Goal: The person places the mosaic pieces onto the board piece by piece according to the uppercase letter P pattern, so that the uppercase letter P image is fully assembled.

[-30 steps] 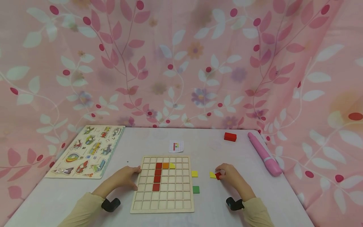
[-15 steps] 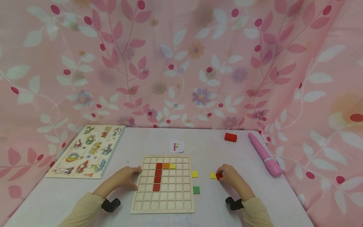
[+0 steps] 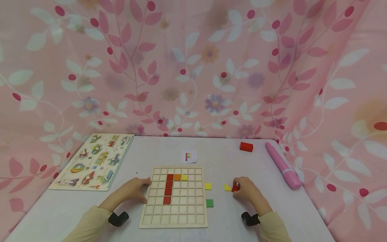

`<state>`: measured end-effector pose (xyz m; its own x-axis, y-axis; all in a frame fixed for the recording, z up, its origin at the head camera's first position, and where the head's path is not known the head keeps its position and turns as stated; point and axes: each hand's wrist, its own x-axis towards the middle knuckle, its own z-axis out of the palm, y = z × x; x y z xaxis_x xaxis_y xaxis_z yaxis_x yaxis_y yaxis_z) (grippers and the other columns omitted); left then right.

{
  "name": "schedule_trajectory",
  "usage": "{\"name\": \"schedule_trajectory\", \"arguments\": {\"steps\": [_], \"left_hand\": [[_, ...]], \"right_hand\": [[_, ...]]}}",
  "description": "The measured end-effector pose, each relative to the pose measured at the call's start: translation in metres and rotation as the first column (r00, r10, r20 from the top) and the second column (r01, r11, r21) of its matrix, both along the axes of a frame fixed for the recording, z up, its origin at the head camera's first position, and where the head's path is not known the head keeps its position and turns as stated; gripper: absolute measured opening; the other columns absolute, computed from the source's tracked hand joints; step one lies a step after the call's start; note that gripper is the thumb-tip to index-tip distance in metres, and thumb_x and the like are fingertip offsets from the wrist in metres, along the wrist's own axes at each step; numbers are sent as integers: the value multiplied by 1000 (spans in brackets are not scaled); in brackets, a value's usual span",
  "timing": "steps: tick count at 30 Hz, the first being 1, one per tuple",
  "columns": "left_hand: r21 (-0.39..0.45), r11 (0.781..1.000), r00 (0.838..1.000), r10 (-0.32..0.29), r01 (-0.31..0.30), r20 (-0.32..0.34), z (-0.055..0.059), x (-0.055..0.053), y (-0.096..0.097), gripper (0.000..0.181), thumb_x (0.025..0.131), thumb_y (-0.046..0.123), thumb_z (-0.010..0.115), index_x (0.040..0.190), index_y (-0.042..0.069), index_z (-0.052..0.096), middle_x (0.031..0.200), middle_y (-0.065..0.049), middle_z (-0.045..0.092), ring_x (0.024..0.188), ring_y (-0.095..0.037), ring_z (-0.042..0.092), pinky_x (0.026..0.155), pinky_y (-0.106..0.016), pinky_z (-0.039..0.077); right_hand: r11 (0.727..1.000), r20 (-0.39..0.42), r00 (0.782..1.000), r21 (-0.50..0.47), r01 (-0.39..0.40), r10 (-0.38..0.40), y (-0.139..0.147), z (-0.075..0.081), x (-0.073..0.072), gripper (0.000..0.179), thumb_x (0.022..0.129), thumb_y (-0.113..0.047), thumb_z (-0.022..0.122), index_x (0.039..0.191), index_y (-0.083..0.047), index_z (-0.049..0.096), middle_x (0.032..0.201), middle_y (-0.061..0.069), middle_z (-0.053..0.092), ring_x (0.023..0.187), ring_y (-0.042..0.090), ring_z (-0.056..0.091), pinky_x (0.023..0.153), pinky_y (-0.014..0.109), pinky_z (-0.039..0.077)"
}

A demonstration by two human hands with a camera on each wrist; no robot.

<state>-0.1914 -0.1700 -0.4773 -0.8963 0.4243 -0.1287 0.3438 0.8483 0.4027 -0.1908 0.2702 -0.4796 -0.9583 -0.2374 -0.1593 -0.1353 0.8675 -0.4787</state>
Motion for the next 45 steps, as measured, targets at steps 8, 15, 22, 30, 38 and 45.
{"name": "schedule_trajectory", "arguments": {"steps": [8, 15, 22, 30, 38, 45], "left_hand": [[-10, 1000, 1000, 3, -3, -1, 1, 0, 1, 71, 52, 23, 86, 114, 1, 60, 121, -16, 53, 107, -36, 48, 88, -45, 38], [-6, 1000, 1000, 10, -10, 11, 1, 0, 1, 73, 53, 23, 86, 116, 0, 58, 120, -15, 54, 107, -36, 48, 89, -46, 37], [4, 1000, 1000, 10, -10, 16, -1, 1, 1, 77, 53, 23, 86, 119, -1, 56, 117, -12, 56, 108, -35, 48, 90, -46, 37], [5, 1000, 1000, 1, -1, 3, 2, 1, 0, 78, 52, 22, 86, 119, -3, 55, 113, -11, 59, 108, -35, 48, 90, -46, 37], [0, 1000, 1000, 10, -10, 7, 2, 0, 1, 78, 52, 23, 86, 119, -2, 55, 114, -10, 59, 108, -35, 48, 90, -46, 37], [4, 1000, 1000, 2, -2, 9, -1, -1, 1, 76, 51, 22, 86, 117, -3, 56, 114, -13, 58, 108, -34, 49, 90, -45, 37]], "right_hand": [[999, -95, 995, 22, -35, 37, 0, 8, -2, 21, 69, -5, 72, 89, -7, 64, 71, 1, 51, 67, 17, 46, 59, 30, 45], [998, -107, 992, -5, -67, 66, -8, 14, -3, 24, 70, -9, 74, 92, -6, 65, 72, 0, 53, 67, 15, 47, 58, 26, 45], [994, -150, 983, -27, -107, 102, -24, 24, -2, 27, 70, -13, 76, 94, -6, 66, 74, -2, 52, 67, 15, 47, 55, 22, 45], [976, -241, 948, -19, -218, 207, -44, 33, -1, 24, 71, -9, 73, 94, -5, 67, 75, -5, 51, 69, 17, 49, 56, 21, 45], [959, -276, 930, -71, -273, 244, -64, 41, 2, 24, 71, -8, 73, 94, -4, 67, 76, -5, 52, 70, 22, 51, 57, 21, 46], [943, -287, 919, -114, -314, 271, -83, 40, 3, 25, 71, -9, 74, 94, -4, 67, 78, -5, 52, 71, 22, 51, 57, 21, 45]]}}
